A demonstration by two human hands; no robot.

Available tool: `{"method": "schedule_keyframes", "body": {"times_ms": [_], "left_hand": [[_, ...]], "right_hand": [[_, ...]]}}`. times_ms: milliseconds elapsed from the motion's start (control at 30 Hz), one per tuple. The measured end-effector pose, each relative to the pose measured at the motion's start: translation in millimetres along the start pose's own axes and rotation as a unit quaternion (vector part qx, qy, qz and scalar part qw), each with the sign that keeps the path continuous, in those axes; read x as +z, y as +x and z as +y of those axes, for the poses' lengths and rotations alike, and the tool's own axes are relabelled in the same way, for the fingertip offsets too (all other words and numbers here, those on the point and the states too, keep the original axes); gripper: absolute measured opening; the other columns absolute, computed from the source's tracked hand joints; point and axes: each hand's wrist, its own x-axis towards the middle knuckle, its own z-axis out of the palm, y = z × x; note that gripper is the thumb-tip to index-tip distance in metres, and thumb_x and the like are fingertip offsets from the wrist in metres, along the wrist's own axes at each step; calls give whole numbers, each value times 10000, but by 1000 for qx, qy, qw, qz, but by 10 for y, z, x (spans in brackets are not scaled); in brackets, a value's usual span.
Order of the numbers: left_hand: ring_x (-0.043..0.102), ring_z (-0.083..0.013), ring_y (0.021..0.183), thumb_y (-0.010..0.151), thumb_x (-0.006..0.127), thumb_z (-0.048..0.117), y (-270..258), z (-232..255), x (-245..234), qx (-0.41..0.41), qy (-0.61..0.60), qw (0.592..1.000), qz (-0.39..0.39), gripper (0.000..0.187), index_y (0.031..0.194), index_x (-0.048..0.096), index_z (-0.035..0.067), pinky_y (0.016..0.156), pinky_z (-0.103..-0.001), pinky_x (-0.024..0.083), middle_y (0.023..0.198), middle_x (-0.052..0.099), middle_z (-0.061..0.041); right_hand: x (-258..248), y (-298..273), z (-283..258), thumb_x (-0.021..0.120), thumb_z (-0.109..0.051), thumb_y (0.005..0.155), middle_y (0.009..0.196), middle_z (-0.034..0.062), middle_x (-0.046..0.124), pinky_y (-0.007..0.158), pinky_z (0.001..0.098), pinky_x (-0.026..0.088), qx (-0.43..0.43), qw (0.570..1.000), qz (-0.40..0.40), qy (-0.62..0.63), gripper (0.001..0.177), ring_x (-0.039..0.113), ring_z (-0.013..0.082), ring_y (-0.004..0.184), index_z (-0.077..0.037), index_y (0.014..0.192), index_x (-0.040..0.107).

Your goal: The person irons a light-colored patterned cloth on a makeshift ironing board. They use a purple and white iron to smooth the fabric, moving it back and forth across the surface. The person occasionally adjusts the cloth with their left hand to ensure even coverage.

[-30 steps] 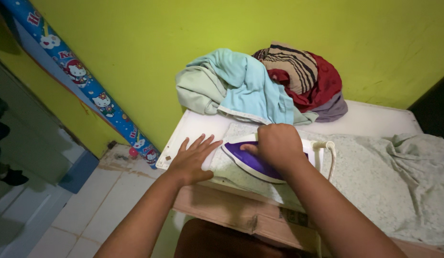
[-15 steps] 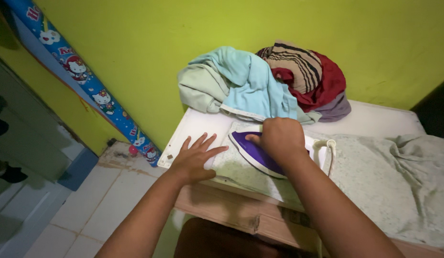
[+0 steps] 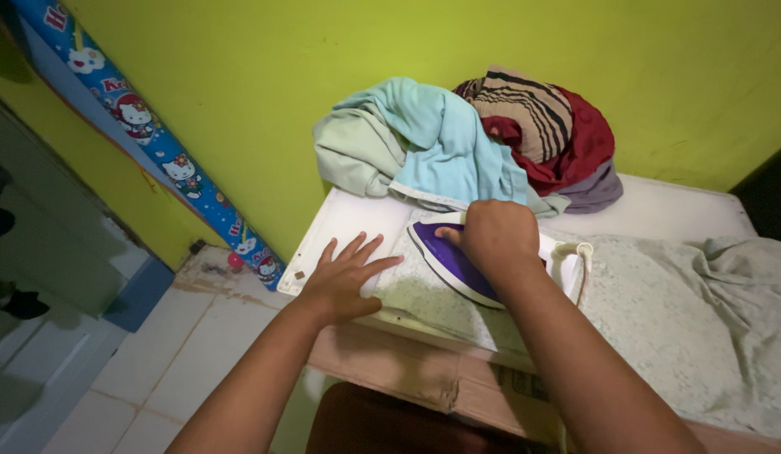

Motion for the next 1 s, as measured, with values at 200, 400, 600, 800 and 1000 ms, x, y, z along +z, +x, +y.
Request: {"method": "schedule_keyframes", "body": {"times_ms": [200,400,600,800,1000], "left_hand": [[125,-239,1570,734,728,333,8,6,-2,-6,-11,1000,4,823,1493,431,453,1241,-543,41,1680,234,-30],[175,-244,1558,789,702,319,-7,-14,39,0,-29,999,35,729,1473,476,433,1238,-547,67,1663,287,-18],[203,-256,1566,967,599,455,11,-46,133,2,-62,996,71,436,1400,578,410,1248,-562,79,1650,341,-27],[175,-273,1553,910,641,474,-4,-60,138,17,-56,995,80,421,1318,621,370,1222,-581,62,1644,310,-49],[171,-267,1552,899,659,470,-10,-34,103,11,-49,996,70,432,1318,612,375,1217,-593,55,1644,306,-45]], "right_hand": [[42,22,-8,714,-717,781,734,123,739,626,418,558,13,1000,3,-4,643,736,298,724,-77,752,779],[102,37,22,717,-719,771,722,122,734,614,418,553,4,1000,16,-14,641,734,295,711,-82,748,779],[41,-70,82,717,-735,758,716,128,730,617,424,551,-31,999,1,-28,658,729,306,701,-79,739,767],[-12,-156,96,706,-723,777,731,135,733,616,430,556,-5,1000,2,-16,652,730,310,704,-74,744,763],[61,5,76,702,-712,789,750,131,738,624,436,547,22,1000,-9,-5,635,729,312,729,-83,750,779]]}}
